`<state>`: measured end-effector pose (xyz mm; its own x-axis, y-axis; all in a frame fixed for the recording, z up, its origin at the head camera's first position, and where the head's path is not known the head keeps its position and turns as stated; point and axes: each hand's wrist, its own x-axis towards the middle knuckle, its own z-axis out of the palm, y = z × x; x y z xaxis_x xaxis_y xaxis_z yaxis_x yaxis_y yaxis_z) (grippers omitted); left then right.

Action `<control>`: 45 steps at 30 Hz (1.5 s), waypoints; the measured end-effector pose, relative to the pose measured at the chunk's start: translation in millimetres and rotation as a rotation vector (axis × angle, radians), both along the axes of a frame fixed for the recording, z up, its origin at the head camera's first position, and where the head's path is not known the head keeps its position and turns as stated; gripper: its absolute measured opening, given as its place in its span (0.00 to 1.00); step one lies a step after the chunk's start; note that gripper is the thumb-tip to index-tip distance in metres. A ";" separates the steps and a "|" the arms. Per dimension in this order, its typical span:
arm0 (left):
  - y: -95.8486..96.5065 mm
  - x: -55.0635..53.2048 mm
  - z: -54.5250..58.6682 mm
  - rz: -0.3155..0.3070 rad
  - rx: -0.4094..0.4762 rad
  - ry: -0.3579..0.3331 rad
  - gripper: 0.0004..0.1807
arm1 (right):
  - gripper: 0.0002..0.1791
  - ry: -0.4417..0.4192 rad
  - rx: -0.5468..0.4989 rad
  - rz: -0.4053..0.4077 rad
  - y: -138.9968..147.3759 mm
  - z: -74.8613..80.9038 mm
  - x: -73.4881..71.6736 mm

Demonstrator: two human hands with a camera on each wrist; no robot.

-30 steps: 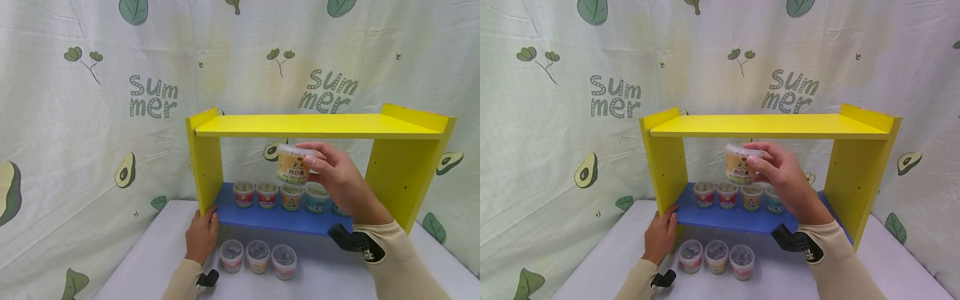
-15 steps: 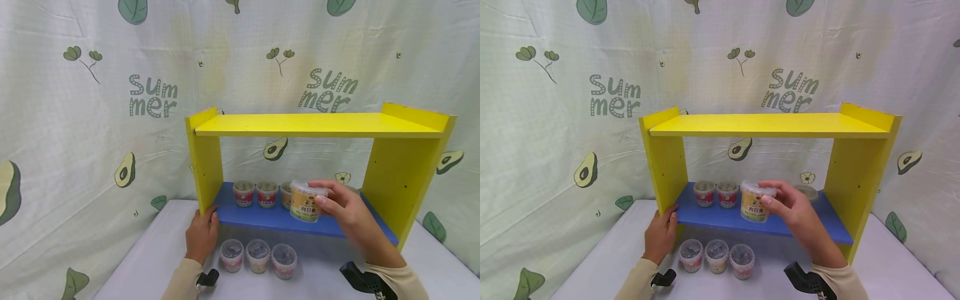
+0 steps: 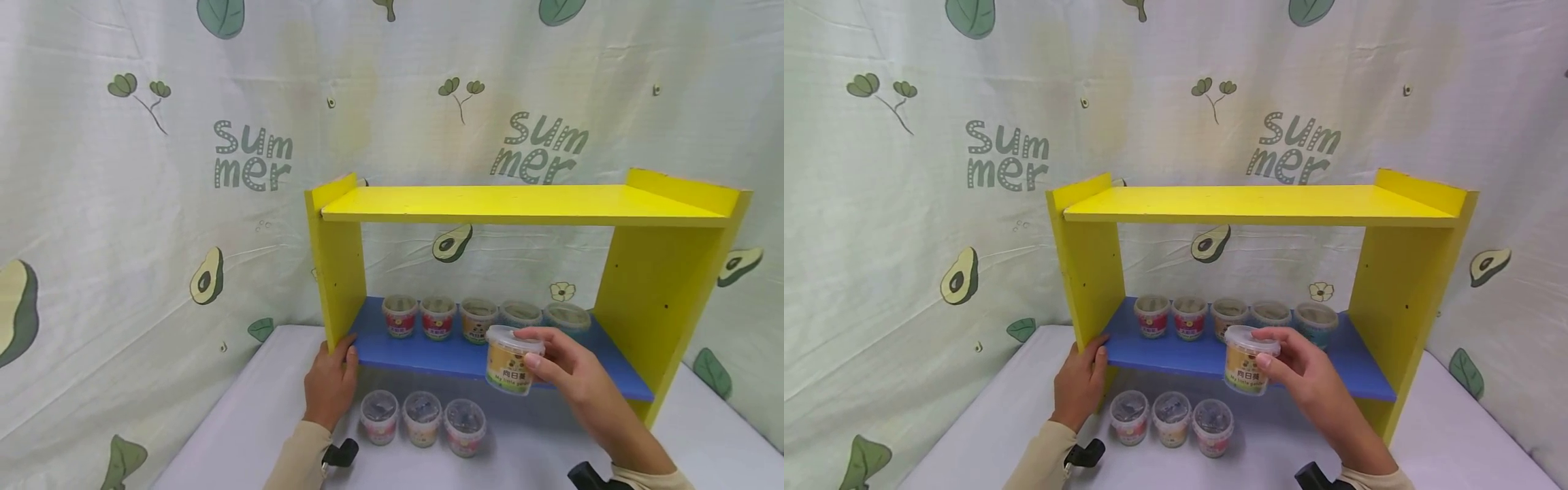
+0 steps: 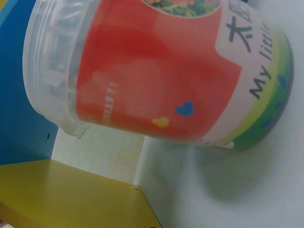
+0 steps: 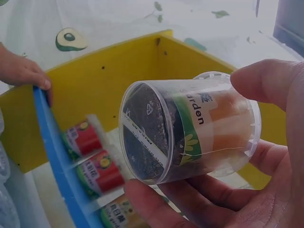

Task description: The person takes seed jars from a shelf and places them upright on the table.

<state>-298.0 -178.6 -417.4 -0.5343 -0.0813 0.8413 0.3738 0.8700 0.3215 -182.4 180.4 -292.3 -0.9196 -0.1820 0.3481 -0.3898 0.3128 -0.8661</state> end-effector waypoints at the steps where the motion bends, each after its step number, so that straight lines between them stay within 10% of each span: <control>1: 0.2 -0.3 0.3 -0.001 -0.001 0.001 0.17 | 0.19 -0.007 -0.003 0.001 0.2 -2.0 0.1; 35: 1.4 0.0 0.2 -0.017 -0.014 0.039 0.17 | 0.21 -0.123 -0.002 0.129 41.9 -61.9 -4.2; 45: -0.9 -1.2 1.7 -0.010 -0.011 0.018 0.17 | 0.15 -0.188 -0.011 0.367 56.3 -64.3 -11.2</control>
<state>-299.1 -179.5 -415.7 -0.5200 -0.0667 0.8516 0.3882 0.8696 0.3052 -193.6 236.7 -356.6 -0.8419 -0.5071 0.1845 -0.3089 0.1725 -0.9353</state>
